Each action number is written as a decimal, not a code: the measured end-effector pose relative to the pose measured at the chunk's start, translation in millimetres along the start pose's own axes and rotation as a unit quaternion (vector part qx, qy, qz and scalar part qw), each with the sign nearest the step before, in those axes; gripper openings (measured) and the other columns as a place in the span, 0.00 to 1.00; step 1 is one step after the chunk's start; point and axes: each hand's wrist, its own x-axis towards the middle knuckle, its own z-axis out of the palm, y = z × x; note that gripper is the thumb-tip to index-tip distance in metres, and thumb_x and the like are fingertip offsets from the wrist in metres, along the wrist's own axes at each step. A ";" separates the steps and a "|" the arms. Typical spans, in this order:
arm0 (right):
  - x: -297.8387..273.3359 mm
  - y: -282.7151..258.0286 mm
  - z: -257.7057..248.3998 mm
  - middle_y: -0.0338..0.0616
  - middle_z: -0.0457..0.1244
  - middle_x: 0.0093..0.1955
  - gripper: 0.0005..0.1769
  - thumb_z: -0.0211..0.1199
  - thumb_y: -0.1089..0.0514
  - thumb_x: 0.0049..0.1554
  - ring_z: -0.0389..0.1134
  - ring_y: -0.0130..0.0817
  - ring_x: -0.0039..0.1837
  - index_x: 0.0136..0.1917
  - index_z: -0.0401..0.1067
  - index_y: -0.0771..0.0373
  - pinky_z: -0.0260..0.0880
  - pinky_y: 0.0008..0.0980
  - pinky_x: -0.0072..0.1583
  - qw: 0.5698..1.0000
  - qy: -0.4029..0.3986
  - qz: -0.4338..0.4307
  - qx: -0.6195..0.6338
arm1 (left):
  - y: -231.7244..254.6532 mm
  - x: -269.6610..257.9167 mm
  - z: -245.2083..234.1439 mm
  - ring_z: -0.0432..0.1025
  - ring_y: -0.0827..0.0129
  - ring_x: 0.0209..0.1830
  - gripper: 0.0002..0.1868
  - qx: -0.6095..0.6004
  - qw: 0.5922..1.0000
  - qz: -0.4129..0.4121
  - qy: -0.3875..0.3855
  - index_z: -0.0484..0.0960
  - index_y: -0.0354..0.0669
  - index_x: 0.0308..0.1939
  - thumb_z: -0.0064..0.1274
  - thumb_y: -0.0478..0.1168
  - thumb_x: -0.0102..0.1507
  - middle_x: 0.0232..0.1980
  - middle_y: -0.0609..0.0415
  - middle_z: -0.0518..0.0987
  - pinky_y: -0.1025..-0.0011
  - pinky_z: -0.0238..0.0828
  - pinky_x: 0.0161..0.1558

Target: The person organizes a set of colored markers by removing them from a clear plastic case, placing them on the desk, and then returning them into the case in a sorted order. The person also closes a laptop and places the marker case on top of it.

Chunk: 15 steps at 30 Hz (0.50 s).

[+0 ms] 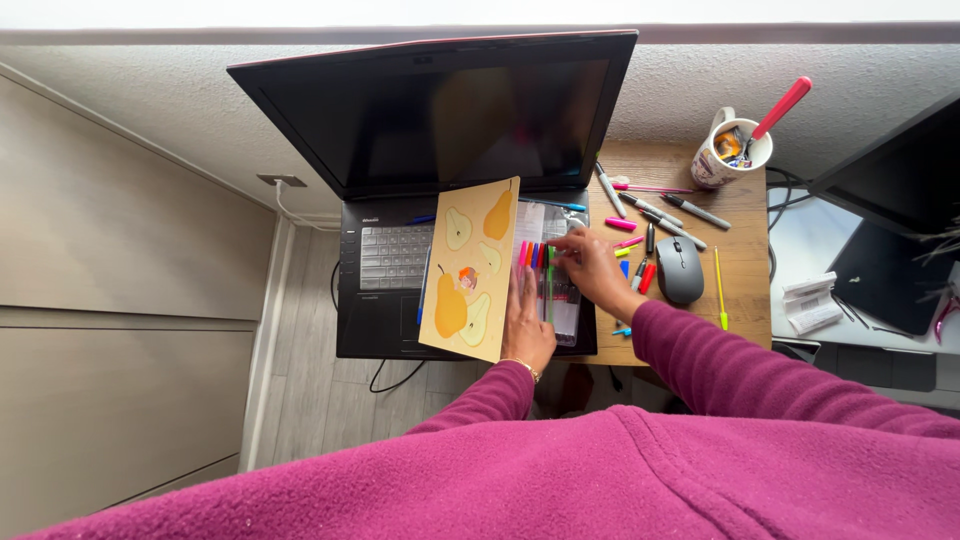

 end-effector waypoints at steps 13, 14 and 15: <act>-19.5 -37.2 -18.1 0.43 0.62 0.43 0.22 0.67 0.65 0.54 0.65 0.35 0.43 0.62 0.73 0.59 0.70 0.36 0.49 0.997 -0.039 0.020 -0.065 | 3.7 -8.8 -20.1 0.33 0.47 0.85 0.79 -0.037 0.996 0.032 -0.078 0.30 0.37 0.80 0.77 0.42 0.41 0.84 0.39 0.30 0.63 0.38 0.80; -19.5 -35.4 -17.4 0.43 0.62 0.43 0.19 0.65 0.66 0.57 0.66 0.35 0.43 0.62 0.74 0.58 0.69 0.36 0.49 0.997 -0.037 0.021 -0.070 | 2.4 -9.0 -19.9 0.33 0.47 0.85 0.79 -0.036 0.996 0.040 -0.076 0.30 0.37 0.80 0.78 0.42 0.41 0.84 0.39 0.30 0.63 0.38 0.80; -19.4 -33.5 -16.5 0.43 0.62 0.44 0.18 0.65 0.65 0.58 0.66 0.35 0.43 0.62 0.74 0.58 0.69 0.37 0.49 0.997 -0.033 0.017 -0.074 | 1.4 -9.3 -19.8 0.33 0.47 0.85 0.79 -0.036 0.996 0.047 -0.073 0.29 0.37 0.79 0.78 0.42 0.41 0.84 0.39 0.30 0.62 0.37 0.80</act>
